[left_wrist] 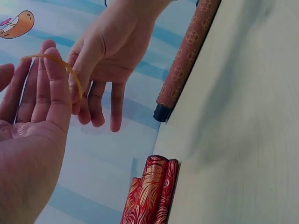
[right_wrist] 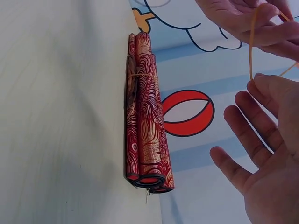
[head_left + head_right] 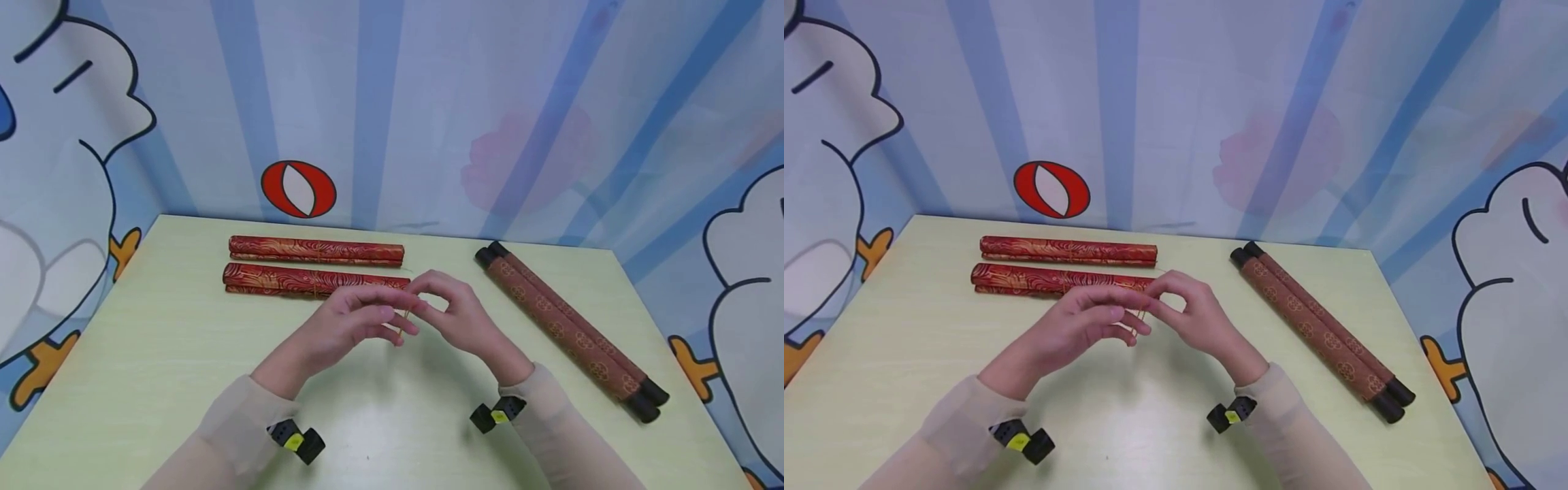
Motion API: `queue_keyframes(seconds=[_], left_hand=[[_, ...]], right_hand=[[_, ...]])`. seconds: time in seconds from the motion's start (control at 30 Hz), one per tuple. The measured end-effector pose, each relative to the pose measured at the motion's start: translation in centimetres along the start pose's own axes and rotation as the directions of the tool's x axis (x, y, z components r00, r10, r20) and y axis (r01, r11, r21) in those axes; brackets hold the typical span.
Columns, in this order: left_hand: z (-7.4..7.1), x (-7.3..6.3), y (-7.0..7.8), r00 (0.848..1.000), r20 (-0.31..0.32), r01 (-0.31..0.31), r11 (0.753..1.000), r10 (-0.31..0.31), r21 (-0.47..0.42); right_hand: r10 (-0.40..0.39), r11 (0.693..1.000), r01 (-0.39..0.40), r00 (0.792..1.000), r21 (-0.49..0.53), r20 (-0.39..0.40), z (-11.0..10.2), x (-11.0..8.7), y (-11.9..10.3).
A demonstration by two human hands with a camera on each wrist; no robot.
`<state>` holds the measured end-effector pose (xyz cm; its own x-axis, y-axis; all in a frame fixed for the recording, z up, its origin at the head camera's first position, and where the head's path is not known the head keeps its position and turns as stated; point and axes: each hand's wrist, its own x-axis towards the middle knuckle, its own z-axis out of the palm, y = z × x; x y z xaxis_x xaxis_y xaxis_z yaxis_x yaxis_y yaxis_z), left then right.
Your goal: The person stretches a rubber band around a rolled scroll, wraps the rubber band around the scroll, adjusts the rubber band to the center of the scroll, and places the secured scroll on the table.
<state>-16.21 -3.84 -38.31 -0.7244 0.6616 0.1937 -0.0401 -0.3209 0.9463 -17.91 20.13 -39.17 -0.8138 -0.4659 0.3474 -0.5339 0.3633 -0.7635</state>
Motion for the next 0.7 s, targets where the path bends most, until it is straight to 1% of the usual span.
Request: queue_keyframes(seconds=[0.13,0.27,0.37,0.47,0.53,0.63,0.7], left_hand=[[0.2,0.0,0.1,1.0,-0.027,-0.009,0.999,0.008,-0.037],[0.3,0.1,0.3,0.996,-0.085,-0.017,1.0,0.018,0.004],[0.3,0.2,0.5,0.992,-0.125,-0.019,0.998,0.027,0.06],[0.3,0.3,0.4,0.986,-0.162,-0.015,0.992,0.035,0.125],[0.3,0.3,0.5,0.98,-0.196,-0.006,0.984,0.041,0.176],[0.5,0.3,0.6,0.966,-0.248,-0.011,0.965,0.079,0.263],[0.6,0.3,0.6,0.952,-0.283,-0.015,0.943,0.115,0.333]], right_hand=[[0.009,1.0,-0.009,1.0,0.03,0.002,0.2,-0.2,0.2],[0.055,0.997,-0.056,0.998,0.048,0.019,0.0,-0.6,0.3],[0.086,0.996,-0.087,0.996,0.034,0.025,-0.3,-0.7,0.4],[0.093,0.996,-0.093,0.995,0.0,0.021,-0.8,-0.8,0.5],[0.093,0.995,-0.092,0.996,-0.04,0.018,-1.2,-0.9,0.6],[0.092,0.989,-0.089,0.995,-0.115,0.022,-1.9,-1.1,0.8],[0.089,0.982,-0.083,0.996,-0.17,0.025,-2.4,-1.2,1.0]])
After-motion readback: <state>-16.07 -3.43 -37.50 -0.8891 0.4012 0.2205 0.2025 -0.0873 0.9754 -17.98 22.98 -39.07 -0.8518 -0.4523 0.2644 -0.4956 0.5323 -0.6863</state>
